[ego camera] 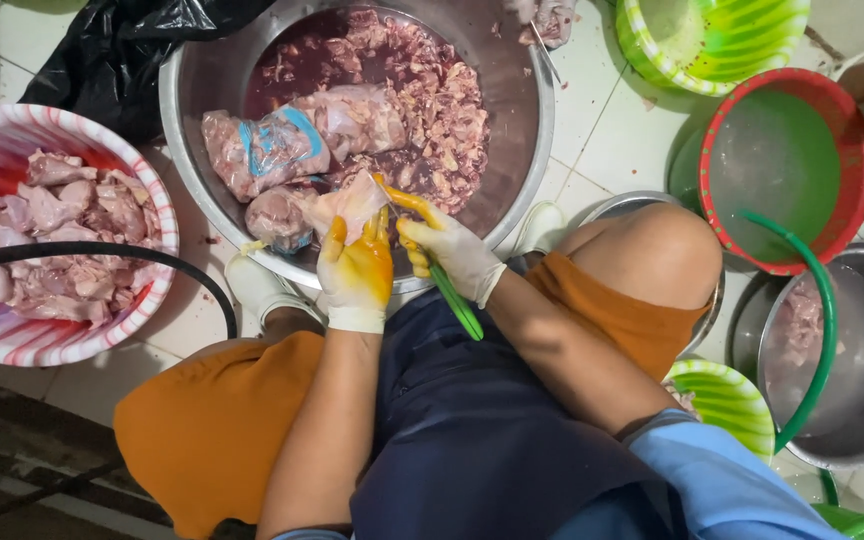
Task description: Trimming and cleaning raw chicken pieces using a knife in a large metal bowl.
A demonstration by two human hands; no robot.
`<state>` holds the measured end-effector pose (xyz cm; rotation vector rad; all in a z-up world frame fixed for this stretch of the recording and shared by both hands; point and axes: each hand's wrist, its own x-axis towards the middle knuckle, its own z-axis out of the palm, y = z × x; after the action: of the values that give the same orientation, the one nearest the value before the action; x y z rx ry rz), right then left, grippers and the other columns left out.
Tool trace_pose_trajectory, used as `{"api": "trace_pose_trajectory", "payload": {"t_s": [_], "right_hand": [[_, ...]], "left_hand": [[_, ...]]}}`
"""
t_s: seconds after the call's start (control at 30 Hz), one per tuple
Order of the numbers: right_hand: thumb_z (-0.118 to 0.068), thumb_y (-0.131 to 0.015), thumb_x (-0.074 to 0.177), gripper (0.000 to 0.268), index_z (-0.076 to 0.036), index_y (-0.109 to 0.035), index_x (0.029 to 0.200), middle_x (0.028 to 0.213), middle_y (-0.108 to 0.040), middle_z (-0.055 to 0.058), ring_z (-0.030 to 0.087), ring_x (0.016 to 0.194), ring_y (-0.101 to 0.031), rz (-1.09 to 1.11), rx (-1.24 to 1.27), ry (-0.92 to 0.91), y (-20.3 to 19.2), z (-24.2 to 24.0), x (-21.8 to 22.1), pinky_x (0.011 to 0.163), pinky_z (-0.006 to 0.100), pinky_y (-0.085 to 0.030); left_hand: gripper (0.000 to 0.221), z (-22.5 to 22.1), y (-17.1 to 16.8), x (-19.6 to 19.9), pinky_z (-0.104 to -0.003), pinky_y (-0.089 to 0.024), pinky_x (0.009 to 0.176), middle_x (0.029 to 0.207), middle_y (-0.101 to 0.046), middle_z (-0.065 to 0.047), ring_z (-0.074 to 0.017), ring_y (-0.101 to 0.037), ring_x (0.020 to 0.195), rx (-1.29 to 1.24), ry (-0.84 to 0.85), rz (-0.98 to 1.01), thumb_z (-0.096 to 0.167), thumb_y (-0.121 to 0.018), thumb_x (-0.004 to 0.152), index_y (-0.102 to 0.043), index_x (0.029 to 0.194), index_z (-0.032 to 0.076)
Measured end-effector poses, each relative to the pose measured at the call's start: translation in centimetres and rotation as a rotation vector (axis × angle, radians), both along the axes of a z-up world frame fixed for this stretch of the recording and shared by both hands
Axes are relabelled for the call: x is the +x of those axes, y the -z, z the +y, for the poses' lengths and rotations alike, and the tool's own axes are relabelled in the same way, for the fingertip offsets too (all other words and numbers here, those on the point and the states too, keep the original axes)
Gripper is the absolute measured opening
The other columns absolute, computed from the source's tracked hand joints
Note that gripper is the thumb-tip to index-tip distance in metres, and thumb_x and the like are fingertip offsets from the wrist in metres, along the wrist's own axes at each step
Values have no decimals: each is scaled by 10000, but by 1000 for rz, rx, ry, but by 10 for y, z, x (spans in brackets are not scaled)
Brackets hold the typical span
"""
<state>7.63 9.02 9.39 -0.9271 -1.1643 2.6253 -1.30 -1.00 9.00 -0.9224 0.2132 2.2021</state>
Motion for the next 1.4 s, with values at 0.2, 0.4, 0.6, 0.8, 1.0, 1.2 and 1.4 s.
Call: {"api": "trace_pose_trajectory", "payload": {"t_s": [0.2,0.4,0.6,0.8,1.0,1.2,1.4], "right_hand": [[-262,-588,1022,338,-319,-518,1348,700,-451,-14,64,515,-449,5,-88,45,18,19,2,427,173,-377],[-293,-566,1028,438,-320,-433,1445,677,-445,-13,62,499,-423,-91,-2,27,40,35,10,418,171,-337],[-346,-640,965,296,-244,-544,1226,676,-427,-53,44,478,-394,-369,199,-33,63,30,3,382,185,-335],[-288,-792,866,569,-319,-457,1326,663,-520,-6,100,431,-473,-390,502,-188,30,41,-13,332,226,-385],[-553,-726,760,457,-216,-634,1054,1012,-714,94,309,1044,-672,-453,1260,-704,25,79,-16,938,428,-533],[-404,-704,750,467,-152,-653,1140,1071,-716,105,308,1064,-655,-155,1551,-678,15,110,2,949,398,-540],[-322,-703,712,423,-49,-667,1034,1030,-712,139,316,1076,-666,16,1705,-712,1,132,20,985,379,-539]], "left_hand": [[469,3,-27,-1,-456,-490,1051,1134,-633,-311,-410,-647,1101,-25,-34,26,129,-670,899,-522,1276,-108],[485,11,-11,1,-501,-439,1111,1198,-604,-318,-432,-615,1144,-36,-54,83,44,-665,878,-488,1299,-118],[355,9,40,9,-427,-549,945,1151,-650,-142,-323,-662,1052,-426,-8,359,24,-667,900,-536,1226,78],[124,18,125,35,-170,-490,495,775,-672,-93,-147,-649,610,-821,213,535,48,-589,926,-599,1040,96],[187,27,77,49,-397,-515,896,926,-735,-114,-188,-694,929,-940,800,1218,175,-596,958,-690,1100,98],[217,35,99,59,-431,-523,927,1005,-728,-181,-298,-678,1083,-898,881,1520,189,-651,924,-697,1109,84],[311,50,89,52,-353,-454,789,647,-544,-151,-249,-559,715,-829,930,1669,177,-678,909,-501,680,65]]}}
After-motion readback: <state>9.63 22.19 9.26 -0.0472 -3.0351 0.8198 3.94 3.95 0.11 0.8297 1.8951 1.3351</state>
